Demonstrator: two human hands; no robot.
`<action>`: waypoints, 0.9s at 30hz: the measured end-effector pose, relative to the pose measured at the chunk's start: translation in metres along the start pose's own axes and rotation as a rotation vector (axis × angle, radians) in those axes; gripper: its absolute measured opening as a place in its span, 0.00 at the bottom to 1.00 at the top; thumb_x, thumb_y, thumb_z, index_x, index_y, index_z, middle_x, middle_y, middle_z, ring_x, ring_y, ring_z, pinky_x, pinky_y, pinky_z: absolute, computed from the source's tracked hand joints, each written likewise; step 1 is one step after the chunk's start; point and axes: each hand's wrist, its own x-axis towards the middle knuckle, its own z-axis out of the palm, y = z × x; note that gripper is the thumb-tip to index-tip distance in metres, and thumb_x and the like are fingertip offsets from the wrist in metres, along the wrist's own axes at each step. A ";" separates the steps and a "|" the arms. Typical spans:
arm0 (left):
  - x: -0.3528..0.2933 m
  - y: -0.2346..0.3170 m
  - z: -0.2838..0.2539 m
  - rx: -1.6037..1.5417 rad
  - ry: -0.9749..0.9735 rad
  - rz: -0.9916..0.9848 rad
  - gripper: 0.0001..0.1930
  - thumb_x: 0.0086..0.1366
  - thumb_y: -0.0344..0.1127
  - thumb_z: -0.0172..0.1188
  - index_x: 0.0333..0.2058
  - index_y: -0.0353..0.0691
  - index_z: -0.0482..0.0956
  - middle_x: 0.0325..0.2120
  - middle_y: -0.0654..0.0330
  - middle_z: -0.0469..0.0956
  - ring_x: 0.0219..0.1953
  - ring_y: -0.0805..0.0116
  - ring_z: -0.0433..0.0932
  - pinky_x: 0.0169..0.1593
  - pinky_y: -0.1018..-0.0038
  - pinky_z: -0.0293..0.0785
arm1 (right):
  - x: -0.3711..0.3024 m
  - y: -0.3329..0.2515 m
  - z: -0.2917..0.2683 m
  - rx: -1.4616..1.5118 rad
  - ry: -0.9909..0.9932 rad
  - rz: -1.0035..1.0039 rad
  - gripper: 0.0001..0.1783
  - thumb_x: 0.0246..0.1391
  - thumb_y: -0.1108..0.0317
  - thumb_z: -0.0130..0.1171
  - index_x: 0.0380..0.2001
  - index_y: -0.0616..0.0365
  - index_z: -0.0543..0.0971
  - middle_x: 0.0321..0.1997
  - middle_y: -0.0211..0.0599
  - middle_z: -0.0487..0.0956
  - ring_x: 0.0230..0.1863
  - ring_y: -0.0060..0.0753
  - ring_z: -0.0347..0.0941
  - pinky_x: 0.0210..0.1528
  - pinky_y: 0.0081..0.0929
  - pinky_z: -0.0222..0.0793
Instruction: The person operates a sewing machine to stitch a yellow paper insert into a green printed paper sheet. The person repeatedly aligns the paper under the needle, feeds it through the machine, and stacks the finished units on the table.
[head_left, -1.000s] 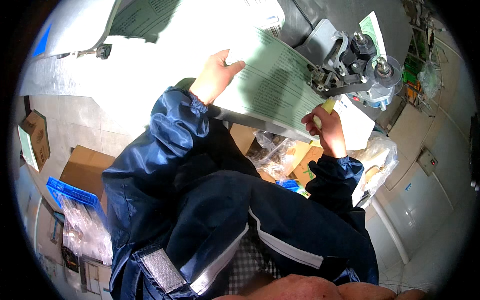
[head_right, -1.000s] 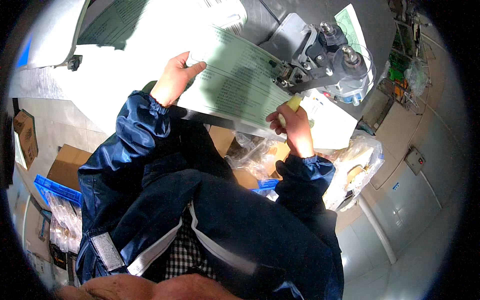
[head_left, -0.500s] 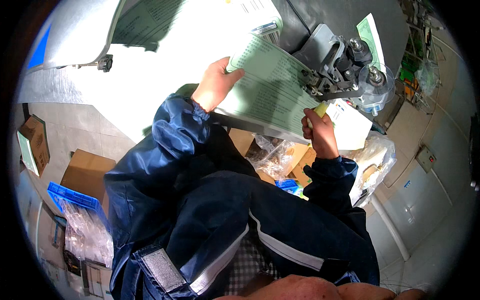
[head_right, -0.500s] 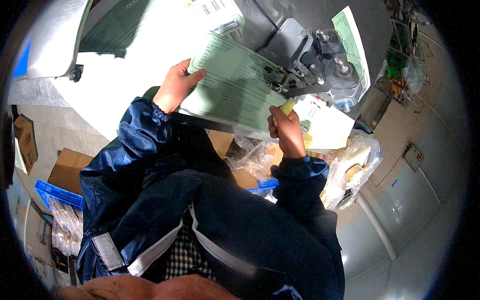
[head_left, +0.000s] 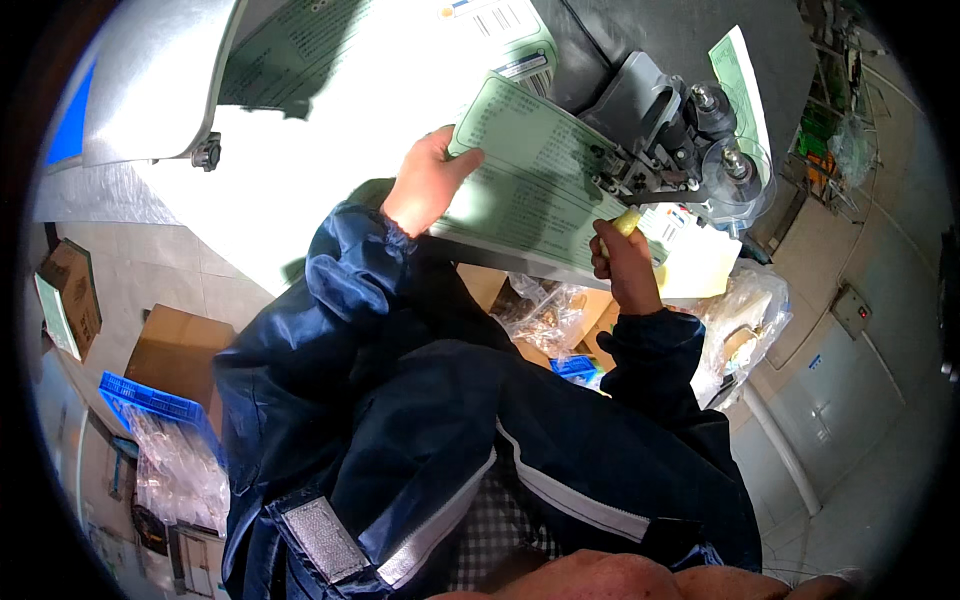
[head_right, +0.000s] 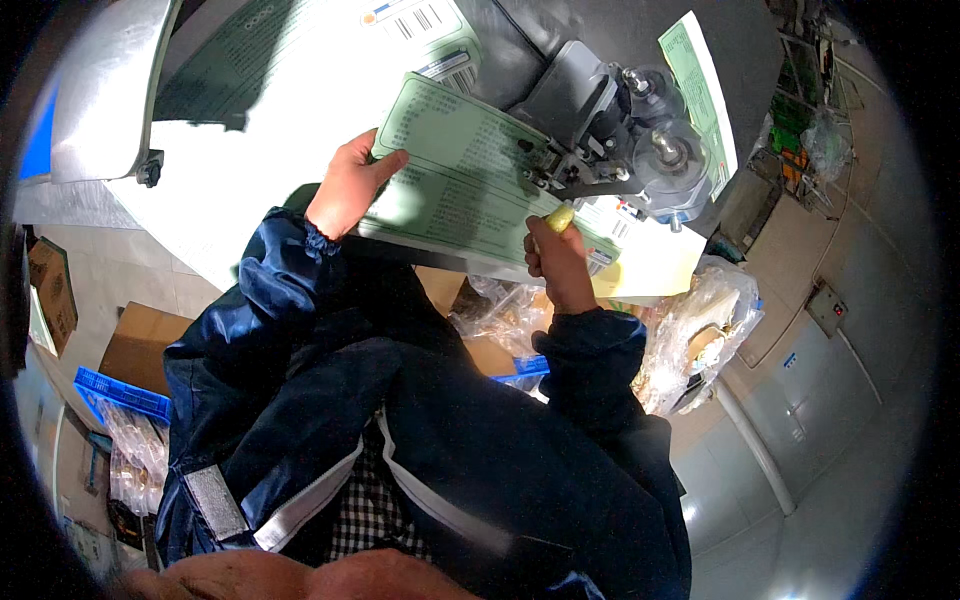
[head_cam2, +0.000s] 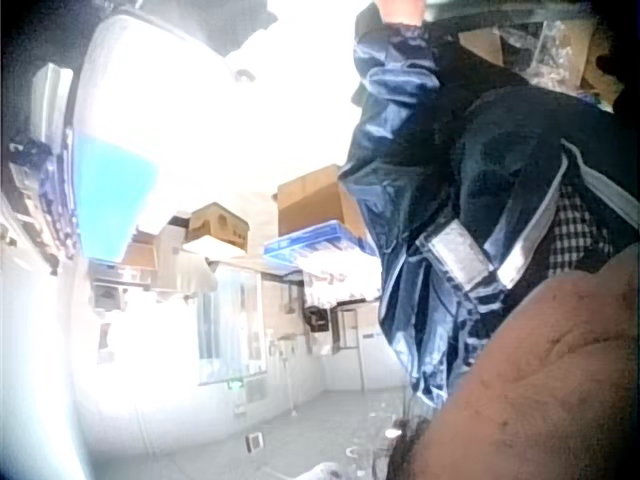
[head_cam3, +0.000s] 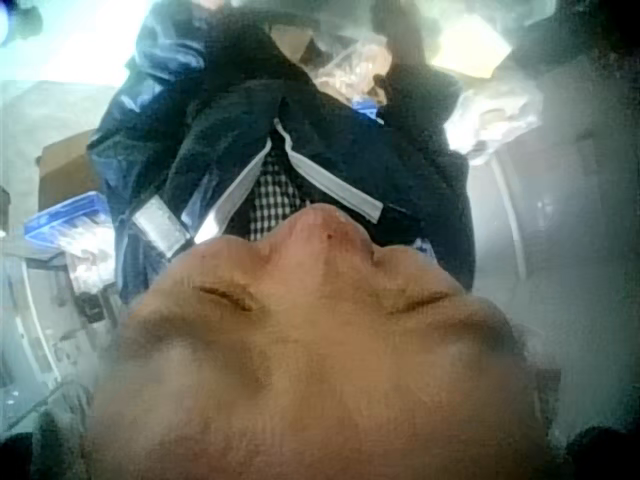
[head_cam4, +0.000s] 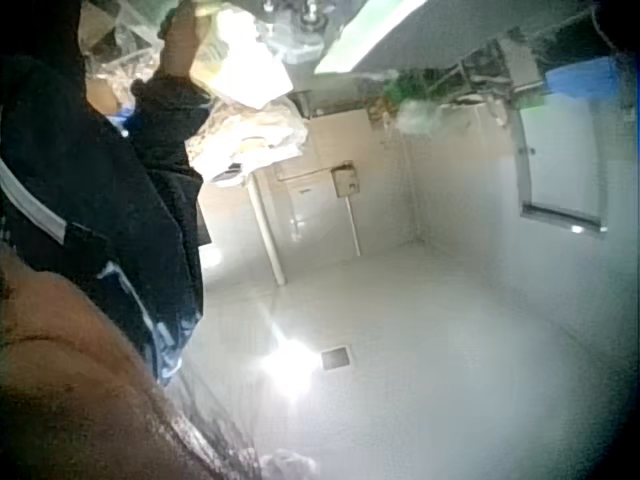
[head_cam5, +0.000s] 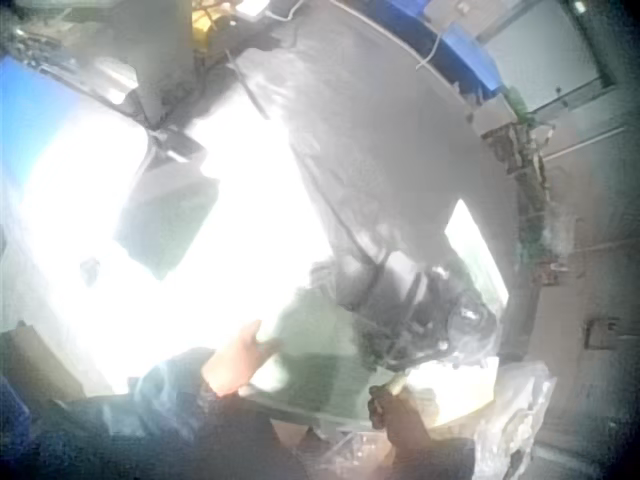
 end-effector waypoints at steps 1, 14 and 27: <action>0.001 0.001 0.001 -0.004 0.009 -0.002 0.12 0.66 0.31 0.59 0.45 0.30 0.79 0.32 0.60 0.81 0.33 0.74 0.76 0.41 0.75 0.73 | 0.000 -0.001 0.000 -0.010 0.014 0.008 0.10 0.58 0.64 0.61 0.32 0.52 0.69 0.24 0.28 0.72 0.19 0.19 0.63 0.19 0.19 0.54; -0.001 0.008 0.001 -0.014 -0.004 0.021 0.13 0.66 0.31 0.59 0.47 0.31 0.78 0.35 0.58 0.83 0.36 0.72 0.77 0.45 0.74 0.73 | 0.019 0.009 0.005 -0.077 0.044 -0.009 0.10 0.59 0.63 0.58 0.30 0.55 0.69 0.22 0.29 0.70 0.16 0.22 0.64 0.16 0.23 0.55; 0.006 -0.015 0.000 0.010 0.029 0.050 0.12 0.66 0.27 0.58 0.47 0.31 0.79 0.38 0.60 0.83 0.39 0.74 0.77 0.46 0.75 0.73 | 0.040 0.029 0.014 -0.196 0.229 -0.131 0.11 0.55 0.64 0.56 0.26 0.60 0.69 0.18 0.35 0.72 0.13 0.28 0.69 0.13 0.29 0.62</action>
